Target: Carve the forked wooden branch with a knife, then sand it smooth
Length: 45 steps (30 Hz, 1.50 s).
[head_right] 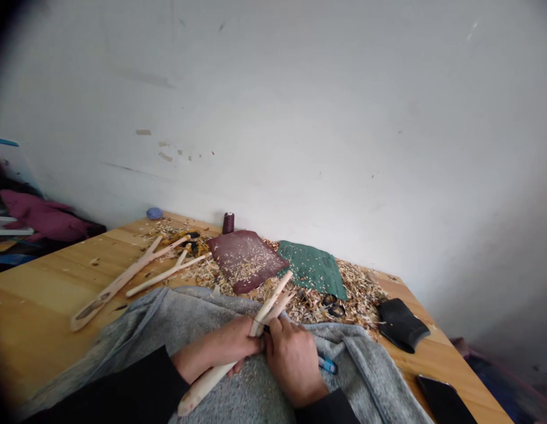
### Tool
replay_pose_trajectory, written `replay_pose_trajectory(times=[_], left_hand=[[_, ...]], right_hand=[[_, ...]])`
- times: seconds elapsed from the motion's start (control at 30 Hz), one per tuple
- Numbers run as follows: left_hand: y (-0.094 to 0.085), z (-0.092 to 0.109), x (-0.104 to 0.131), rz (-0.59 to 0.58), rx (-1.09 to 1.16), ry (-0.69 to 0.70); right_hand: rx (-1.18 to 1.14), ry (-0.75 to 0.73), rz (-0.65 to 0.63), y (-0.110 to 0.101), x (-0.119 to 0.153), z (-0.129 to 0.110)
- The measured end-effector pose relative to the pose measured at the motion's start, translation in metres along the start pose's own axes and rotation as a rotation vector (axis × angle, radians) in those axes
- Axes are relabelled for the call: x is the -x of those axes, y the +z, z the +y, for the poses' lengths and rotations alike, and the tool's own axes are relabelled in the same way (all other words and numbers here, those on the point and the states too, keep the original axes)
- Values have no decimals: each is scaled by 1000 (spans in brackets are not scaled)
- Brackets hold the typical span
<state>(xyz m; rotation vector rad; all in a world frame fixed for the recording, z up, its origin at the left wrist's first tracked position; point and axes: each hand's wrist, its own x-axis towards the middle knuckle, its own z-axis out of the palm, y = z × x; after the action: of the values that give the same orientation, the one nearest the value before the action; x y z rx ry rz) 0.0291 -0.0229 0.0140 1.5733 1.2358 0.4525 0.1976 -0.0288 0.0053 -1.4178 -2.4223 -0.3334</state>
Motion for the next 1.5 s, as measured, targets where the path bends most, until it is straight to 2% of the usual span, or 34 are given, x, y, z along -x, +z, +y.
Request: replay_pose_trajectory(times=[0.3, 0.6, 1.5], left_hand=[[-1, -3, -1, 14, -9, -36], [0, -3, -1, 7, -3, -40], [0, -3, -3, 6, -6, -9]], right_hand=[[27, 86, 74, 5, -1, 15], [1, 69, 15, 1, -1, 5], [-3, 98, -36, 1, -1, 6]])
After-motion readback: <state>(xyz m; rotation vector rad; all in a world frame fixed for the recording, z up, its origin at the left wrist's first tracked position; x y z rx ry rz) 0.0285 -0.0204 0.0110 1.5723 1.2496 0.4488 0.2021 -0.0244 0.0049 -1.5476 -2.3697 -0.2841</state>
